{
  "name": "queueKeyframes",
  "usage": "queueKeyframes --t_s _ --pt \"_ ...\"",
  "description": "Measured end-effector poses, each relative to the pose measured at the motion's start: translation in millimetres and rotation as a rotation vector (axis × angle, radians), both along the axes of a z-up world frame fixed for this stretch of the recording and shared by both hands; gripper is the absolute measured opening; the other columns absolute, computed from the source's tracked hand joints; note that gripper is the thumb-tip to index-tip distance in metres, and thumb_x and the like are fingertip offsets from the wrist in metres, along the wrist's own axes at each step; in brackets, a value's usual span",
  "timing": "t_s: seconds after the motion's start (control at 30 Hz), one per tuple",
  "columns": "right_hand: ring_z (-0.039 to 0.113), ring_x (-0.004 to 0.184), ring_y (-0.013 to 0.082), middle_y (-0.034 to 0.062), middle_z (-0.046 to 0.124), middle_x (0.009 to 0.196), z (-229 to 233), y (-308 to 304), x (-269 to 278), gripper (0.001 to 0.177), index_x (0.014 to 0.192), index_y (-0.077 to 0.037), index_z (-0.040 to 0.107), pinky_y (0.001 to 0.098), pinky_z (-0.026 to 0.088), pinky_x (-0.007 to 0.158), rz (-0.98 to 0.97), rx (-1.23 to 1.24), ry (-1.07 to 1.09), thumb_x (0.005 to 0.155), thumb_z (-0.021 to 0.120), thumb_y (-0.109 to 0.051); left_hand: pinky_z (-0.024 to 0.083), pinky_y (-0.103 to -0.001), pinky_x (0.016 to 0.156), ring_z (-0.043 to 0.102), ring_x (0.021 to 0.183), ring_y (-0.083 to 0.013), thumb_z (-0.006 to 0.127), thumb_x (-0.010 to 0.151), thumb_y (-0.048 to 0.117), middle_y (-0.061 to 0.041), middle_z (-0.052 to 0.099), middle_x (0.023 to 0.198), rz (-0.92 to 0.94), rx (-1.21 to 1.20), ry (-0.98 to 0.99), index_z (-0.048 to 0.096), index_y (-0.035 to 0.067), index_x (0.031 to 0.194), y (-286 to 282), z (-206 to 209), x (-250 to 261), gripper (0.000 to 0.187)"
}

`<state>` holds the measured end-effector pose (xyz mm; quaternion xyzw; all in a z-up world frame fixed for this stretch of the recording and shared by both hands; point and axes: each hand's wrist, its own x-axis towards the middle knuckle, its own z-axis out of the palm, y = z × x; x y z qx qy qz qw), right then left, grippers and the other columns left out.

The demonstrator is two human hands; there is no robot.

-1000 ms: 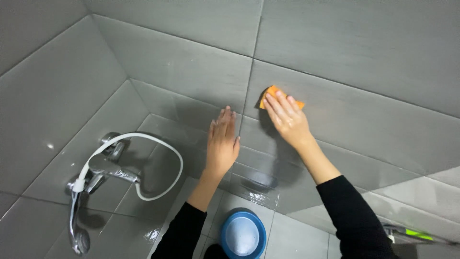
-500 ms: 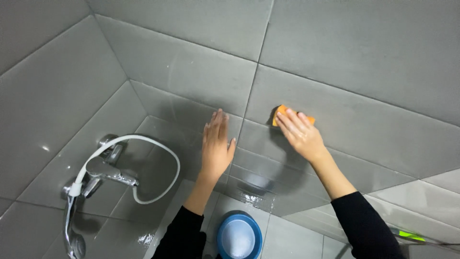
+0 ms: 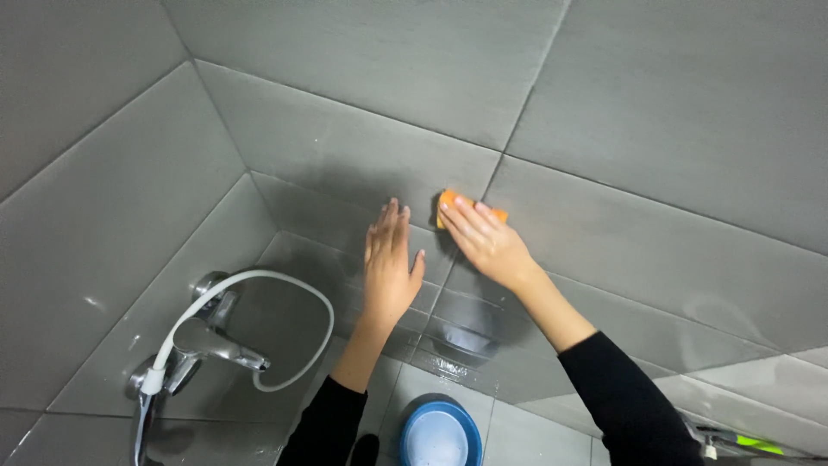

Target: The person scrubs the tiled bathroom wall with a sponge, focusing on the grout lines and areas around the toilet and shower fixtures. They periodically dip the sponge into a blue bucket of soapy water to rinse it before continuing to scrub different sections of the wall.

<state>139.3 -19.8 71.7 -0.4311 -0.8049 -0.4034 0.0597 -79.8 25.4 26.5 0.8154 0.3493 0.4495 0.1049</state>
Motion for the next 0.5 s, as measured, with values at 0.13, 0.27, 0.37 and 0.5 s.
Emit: queueKeyframes --t_s 0.13,0.27,0.37,0.5 --pt "0.05 0.143 0.026 0.0089 0.056 0.152 -16 -16 21 0.052 0.137 -0.001 0.065 0.0416 0.043 0.115 0.009 -0.086 0.031 0.088 0.059 -0.016 0.024 -0.059 0.123 0.031 0.153 -0.0402 0.067 0.091 0.016 -0.023 0.029 0.165 0.005 -0.009 -0.01 0.031 -0.001 0.157 16 2 -8 0.077" --pt "0.05 0.143 0.0275 0.0078 0.058 0.151 -1 -29 44 0.042 0.135 -0.007 0.068 0.0425 0.04 0.117 -0.022 0.085 0.045 0.094 0.06 -0.013 0.026 -0.058 0.124 0.031 0.154 -0.0399 0.067 0.091 0.016 -0.021 0.03 0.165 0.002 -0.02 -0.051 0.033 0.001 0.156 27 4 -16 0.075" --pt "0.05 0.143 0.0273 0.0058 0.059 0.15 32 -23 40 0.042 0.138 -0.01 0.07 0.0434 0.038 0.118 -0.076 0.233 0.006 0.098 0.06 -0.015 0.026 -0.058 0.124 0.031 0.154 -0.0398 0.067 0.091 0.016 -0.022 0.03 0.165 0.009 -0.023 -0.042 0.033 0.0 0.156 33 3 -20 0.075" --pt "0.049 0.145 0.0272 0.0054 0.059 0.152 59 3 16 0.041 0.141 -0.009 0.068 0.043 0.036 0.121 -0.089 0.29 0.036 0.102 0.059 -0.016 0.024 -0.059 0.123 0.03 0.152 -0.0422 0.067 0.091 0.017 -0.025 0.029 0.164 0.018 0.03 -0.014 0.031 -0.003 0.156 43 -1 -25 0.076"
